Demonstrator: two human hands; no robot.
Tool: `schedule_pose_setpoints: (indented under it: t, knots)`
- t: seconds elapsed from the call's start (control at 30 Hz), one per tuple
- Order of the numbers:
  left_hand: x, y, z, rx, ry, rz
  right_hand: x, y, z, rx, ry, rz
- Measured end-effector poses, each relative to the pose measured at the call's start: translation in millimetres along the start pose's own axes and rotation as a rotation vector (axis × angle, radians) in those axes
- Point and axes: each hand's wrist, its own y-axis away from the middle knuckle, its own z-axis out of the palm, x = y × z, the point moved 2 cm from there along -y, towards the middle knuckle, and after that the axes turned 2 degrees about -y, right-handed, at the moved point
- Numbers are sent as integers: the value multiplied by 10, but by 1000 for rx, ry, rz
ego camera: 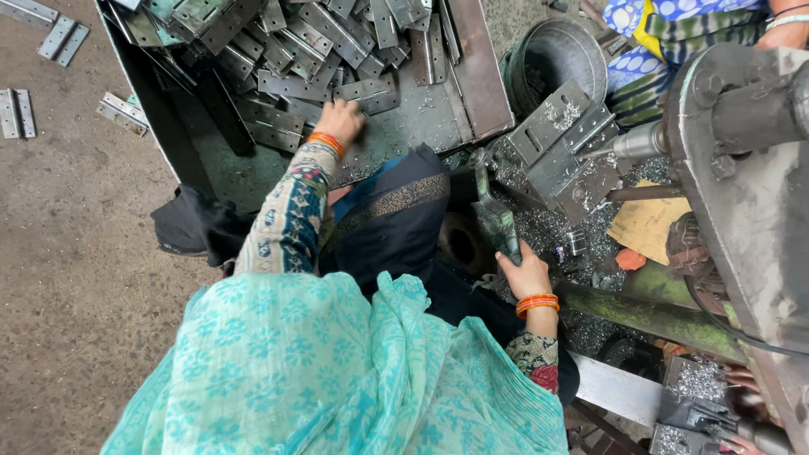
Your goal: The person operates a drill press to drill holes into rectangular metal brackets. They pick up each bracket from a pile, position it under the drill, activate the machine, and then place the finished piece aside.
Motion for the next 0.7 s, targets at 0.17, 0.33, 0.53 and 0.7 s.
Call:
schedule_pose_setpoints:
  t: [0.17,0.33,0.53,0.7]
  knots:
    - [682,-319,213,69,61,133,15,5,35,12,-6,-9]
    - [1073,-470,251,184,81,93,40,0,15,21,-35,8]
    - [822,-221,189,220,64,-40,14,28,30,37,-94,-49]
    - [546,-156,-121,85,337,-237,-34,67,-7,31,-114,-13]
